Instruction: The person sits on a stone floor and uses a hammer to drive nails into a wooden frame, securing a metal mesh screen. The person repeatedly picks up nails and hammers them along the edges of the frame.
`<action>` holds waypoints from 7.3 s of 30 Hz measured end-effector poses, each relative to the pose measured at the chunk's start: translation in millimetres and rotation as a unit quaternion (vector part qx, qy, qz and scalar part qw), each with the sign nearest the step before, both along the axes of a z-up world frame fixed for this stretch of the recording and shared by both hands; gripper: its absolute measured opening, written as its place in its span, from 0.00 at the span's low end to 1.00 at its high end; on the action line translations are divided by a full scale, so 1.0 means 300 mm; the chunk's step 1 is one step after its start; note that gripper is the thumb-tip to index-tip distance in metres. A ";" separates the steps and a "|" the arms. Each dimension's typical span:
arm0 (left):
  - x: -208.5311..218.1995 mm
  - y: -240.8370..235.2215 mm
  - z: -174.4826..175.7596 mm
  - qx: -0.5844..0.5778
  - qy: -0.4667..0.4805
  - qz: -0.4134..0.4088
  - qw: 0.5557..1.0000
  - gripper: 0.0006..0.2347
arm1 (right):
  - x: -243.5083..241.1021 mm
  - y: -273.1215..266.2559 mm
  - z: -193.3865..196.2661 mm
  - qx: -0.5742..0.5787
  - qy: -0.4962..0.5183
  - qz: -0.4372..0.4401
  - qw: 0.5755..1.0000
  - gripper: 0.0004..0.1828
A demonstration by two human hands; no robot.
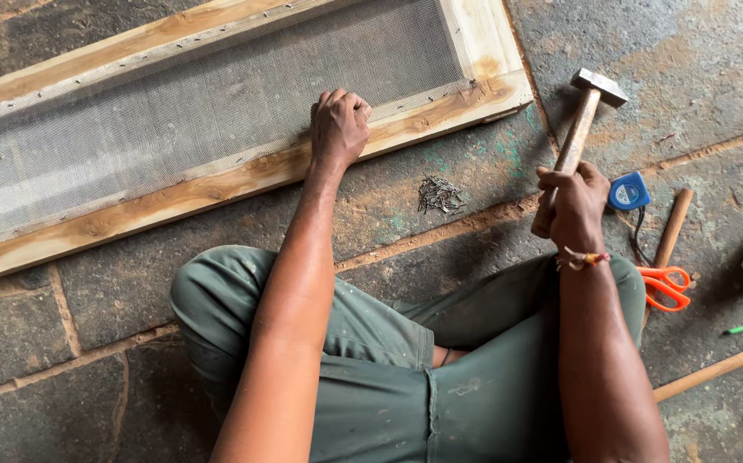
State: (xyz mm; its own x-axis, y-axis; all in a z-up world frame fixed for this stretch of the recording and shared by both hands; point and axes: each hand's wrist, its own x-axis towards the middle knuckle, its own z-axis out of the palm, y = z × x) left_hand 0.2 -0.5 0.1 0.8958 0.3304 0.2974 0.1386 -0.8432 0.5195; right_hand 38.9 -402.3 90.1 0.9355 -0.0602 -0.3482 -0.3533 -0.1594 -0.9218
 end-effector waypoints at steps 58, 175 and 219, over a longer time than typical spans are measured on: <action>-0.090 -0.136 0.160 -0.063 -0.228 0.234 0.943 0.23 | -0.300 0.427 0.323 -0.388 -0.294 0.358 0.797 0.29; -0.697 0.667 0.174 -0.222 0.133 0.168 0.951 0.08 | -0.249 0.137 0.136 0.088 0.099 -0.017 0.991 0.29; -0.673 0.599 0.089 -0.180 0.053 0.232 0.954 0.03 | -0.354 1.193 0.567 -0.289 -0.127 0.585 0.747 0.21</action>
